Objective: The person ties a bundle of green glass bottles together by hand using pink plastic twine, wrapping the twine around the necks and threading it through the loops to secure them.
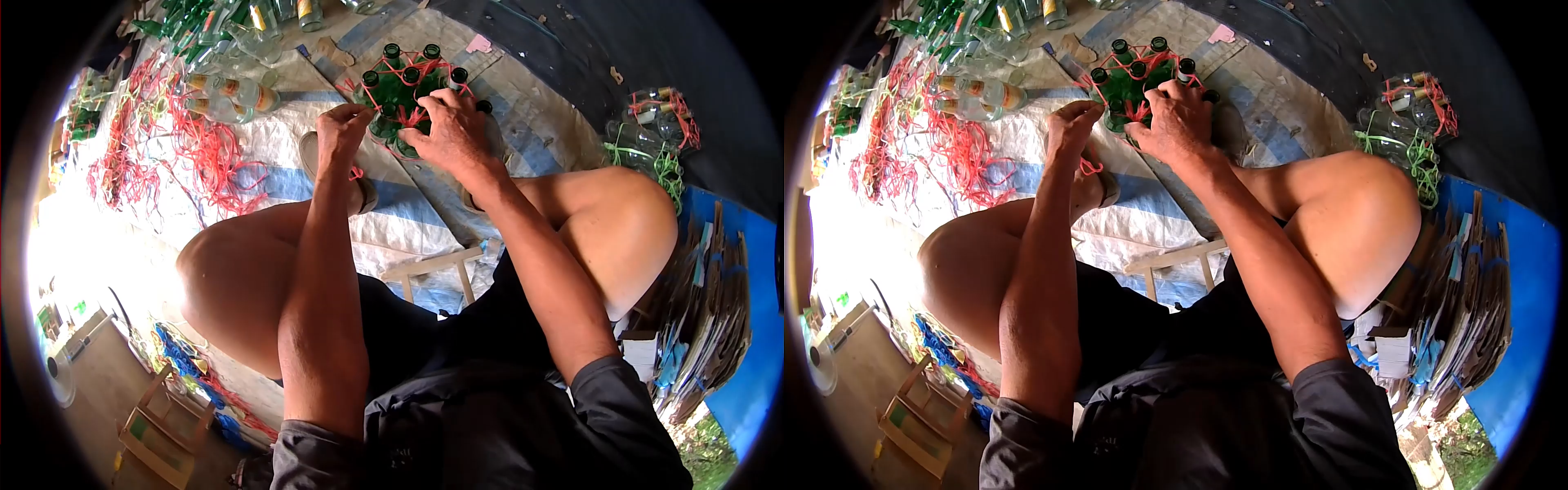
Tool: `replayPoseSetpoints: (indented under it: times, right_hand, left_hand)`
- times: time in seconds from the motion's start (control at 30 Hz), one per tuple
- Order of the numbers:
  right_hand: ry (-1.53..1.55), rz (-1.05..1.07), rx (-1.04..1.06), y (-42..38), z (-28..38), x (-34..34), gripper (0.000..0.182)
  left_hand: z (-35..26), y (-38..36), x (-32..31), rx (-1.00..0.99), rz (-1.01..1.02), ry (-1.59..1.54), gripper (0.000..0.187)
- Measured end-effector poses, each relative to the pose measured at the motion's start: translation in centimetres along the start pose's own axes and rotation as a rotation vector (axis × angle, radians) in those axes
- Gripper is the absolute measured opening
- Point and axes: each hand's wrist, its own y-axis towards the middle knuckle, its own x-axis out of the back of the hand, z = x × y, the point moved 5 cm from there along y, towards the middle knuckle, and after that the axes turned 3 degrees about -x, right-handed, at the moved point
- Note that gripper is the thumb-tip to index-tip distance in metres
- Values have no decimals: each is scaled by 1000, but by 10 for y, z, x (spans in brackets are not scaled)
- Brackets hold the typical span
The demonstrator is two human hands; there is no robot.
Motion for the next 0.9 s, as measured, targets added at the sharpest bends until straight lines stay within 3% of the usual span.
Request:
replayPoseSetpoints:
  times: [0.1,0.33,0.77,0.8,0.9]
  right_hand:
    - [-186,107,26,3,15,13,48]
    - [-66,86,165,38,27,5,19]
    - [-69,552,144,70,42,-21,49]
    - [-50,615,70,71,40,-24,56]
    - [37,662,125,77,32,-35,58]
  left_hand:
    - [4,6,-2,-50,-19,-59,23]
    - [16,19,-4,-94,-38,-33,21]
    - [26,30,-15,-50,-44,-131,27]
    - [27,31,-15,-59,-64,-106,27]
    - [37,37,-15,-82,-83,0,32]
